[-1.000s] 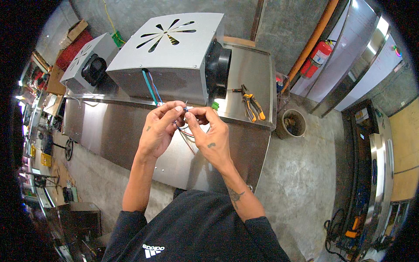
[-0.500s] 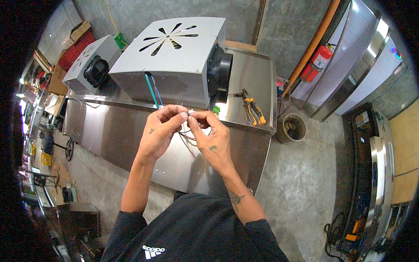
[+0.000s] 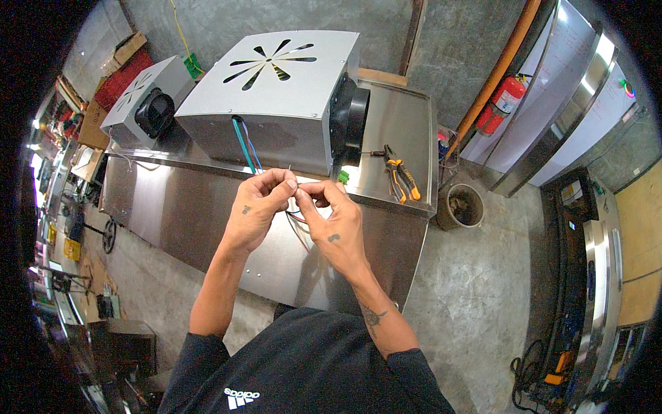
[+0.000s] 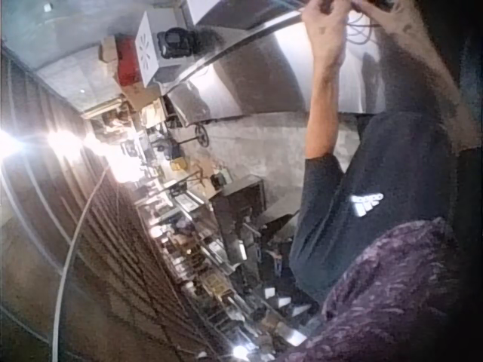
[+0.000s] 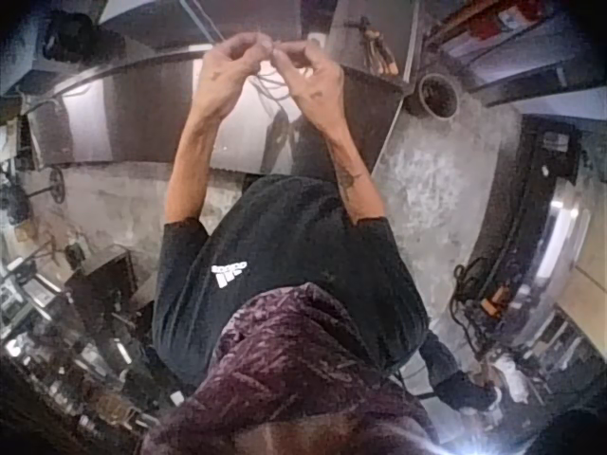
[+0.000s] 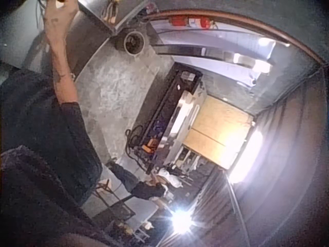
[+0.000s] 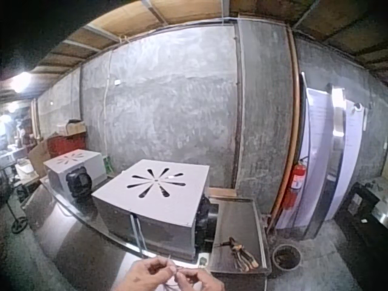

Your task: The person connects multiple colored wires to a green terminal block using a screwdriver and wire cutters. They strip the wire ends, insert them into the terminal, and tighten the screws to secure the connections.

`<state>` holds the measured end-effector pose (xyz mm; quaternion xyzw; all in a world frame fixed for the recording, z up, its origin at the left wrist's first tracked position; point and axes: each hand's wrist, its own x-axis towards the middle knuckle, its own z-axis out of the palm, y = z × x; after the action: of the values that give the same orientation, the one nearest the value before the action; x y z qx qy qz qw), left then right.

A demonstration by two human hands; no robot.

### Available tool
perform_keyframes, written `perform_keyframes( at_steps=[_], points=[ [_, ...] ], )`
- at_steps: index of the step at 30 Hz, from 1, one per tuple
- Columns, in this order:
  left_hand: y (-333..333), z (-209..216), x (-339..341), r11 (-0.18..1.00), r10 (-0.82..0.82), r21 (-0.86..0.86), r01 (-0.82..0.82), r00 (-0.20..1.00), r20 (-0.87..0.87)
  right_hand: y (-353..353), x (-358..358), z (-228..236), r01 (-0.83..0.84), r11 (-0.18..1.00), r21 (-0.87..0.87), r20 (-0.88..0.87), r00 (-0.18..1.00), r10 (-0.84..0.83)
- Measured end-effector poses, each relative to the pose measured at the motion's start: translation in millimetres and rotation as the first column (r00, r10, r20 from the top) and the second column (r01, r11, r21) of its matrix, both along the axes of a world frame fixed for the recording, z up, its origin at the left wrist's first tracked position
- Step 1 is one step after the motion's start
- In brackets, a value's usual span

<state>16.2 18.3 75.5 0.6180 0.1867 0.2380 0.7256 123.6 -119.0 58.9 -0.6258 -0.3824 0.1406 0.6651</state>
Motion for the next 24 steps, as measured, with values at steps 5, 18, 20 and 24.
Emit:
perform_keyframes(
  at_steps=[5,18,20,24],
  points=[
    [2.7,-6.0,-0.9,1.000,-0.004,-0.012,0.003,1.000,-0.025,-11.1,13.6,13.7,0.026,0.998,-0.049,0.287,0.958,-0.011],
    [13.9,4.4,1.4,0.981,-0.189,0.016,0.191,0.978,-0.092,-4.7,56.1,23.4,-0.251,0.968,0.021,0.603,0.775,0.188],
    [11.7,6.1,2.6,0.982,-0.190,0.007,0.191,0.978,-0.089,-2.5,57.2,17.7,-0.231,0.973,0.028,0.587,0.792,0.171],
    [10.2,3.8,3.5,0.985,-0.171,0.008,0.172,0.980,-0.100,-0.7,53.5,13.8,-0.196,0.979,0.058,0.602,0.789,0.122]
  ],
)
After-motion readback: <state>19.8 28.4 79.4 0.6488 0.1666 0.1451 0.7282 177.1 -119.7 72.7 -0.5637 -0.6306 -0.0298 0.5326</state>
